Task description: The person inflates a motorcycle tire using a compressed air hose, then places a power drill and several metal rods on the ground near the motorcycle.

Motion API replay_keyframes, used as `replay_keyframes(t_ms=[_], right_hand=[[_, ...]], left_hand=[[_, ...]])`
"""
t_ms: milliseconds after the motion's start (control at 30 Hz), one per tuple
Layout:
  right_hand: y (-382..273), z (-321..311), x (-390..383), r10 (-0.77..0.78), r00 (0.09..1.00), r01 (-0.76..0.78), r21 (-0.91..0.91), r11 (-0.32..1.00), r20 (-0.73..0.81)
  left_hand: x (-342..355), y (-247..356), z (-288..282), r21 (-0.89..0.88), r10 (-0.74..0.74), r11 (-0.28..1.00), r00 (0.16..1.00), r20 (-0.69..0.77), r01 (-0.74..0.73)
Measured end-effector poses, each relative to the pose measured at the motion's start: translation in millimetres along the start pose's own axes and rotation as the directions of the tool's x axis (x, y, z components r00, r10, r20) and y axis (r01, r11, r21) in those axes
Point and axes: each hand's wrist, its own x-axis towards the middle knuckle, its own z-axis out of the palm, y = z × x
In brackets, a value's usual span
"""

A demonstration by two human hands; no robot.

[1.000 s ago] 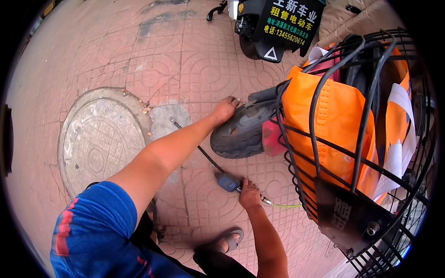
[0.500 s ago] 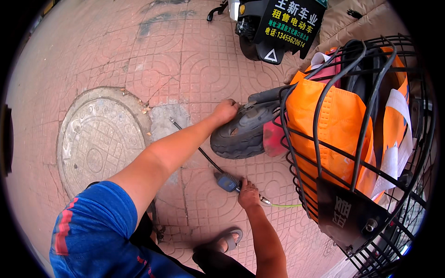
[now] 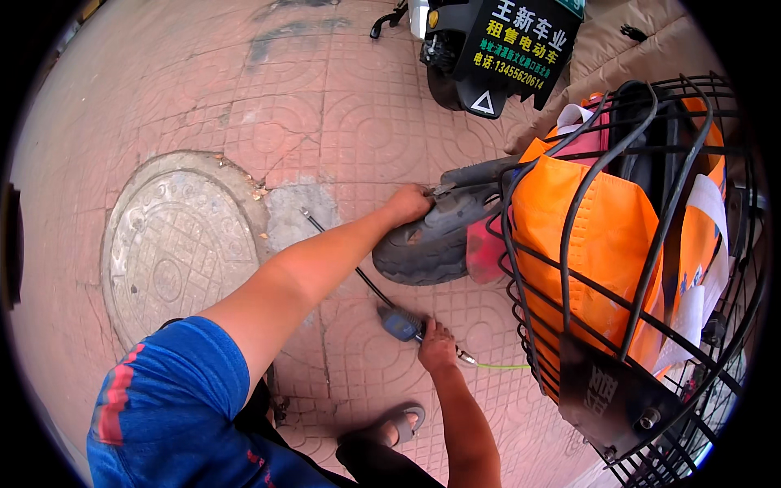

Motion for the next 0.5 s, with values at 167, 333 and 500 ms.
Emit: replay_keyframes(t_ms=[167, 333, 500], right_hand=[[-4.8, 0.5, 4.7, -0.011, 1.000, 0.011, -0.077, 0.997, -0.002], [2.9, 9.8, 2.9, -0.023, 0.999, 0.018, -0.129, 0.991, -0.036], [1.2, 4.6, 0.7, -0.018, 0.999, 0.015, -0.077, 0.997, -0.041]], left_hand=[[12.2, -21.8, -1.2, 0.058, 0.027, 0.998, 0.998, -0.052, -0.024], [-4.9, -48.0, -35.6, 0.028, -0.168, 0.980, 0.896, -0.411, 0.196], [-66.9, -55.2, -89.7, 0.173, -0.296, 0.895, 0.838, -0.459, 0.411]])
